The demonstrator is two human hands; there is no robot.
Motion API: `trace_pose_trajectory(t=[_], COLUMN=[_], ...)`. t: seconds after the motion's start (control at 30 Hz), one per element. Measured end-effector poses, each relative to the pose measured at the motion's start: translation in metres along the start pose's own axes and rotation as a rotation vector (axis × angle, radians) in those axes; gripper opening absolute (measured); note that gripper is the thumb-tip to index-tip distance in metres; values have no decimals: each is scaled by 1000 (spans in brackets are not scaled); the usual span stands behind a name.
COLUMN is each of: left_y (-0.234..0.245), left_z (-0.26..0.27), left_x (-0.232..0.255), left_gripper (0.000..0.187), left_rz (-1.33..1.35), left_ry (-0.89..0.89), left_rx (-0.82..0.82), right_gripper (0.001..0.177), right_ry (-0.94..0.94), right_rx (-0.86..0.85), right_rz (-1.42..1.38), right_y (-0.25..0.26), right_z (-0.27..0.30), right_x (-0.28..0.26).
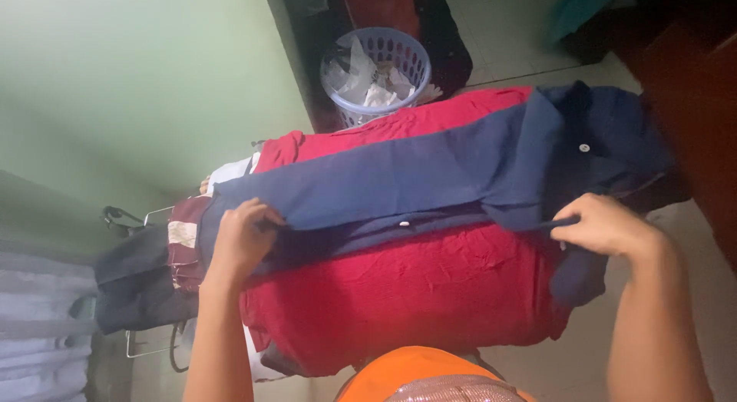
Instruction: Fold a blue button-down shirt on top of a pile of other clothes.
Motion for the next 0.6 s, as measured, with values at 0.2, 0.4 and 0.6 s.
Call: trace_pose_trajectory(t=[0.2, 0.4, 0.6], left_y=[-15, -62, -86], left_z=[-10, -47, -31], left_x=[-18, -39, -60], left_gripper=[27, 51, 64], left_rz=[-70, -209, -402], left_ry=[-43, -112, 51], left_rx=[91, 172, 79], right_gripper=[57, 60, 35], right_ry=[-57, -127, -285], right_rx=[413, 800, 986], right_rz=[-322, -236, -309], right_y=[41, 56, 29], right_z=[-41, -121, -88], right_x=[1, 0, 64])
Point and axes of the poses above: each hand's wrist, its own z-axis away from the middle knuckle, its own y-axis out of the back of the hand, x = y × z, the point moved 4 cm from there along -z, towards the middle knuckle, and after that the axes turned 7 degrees about z, right-handed, at the moved point
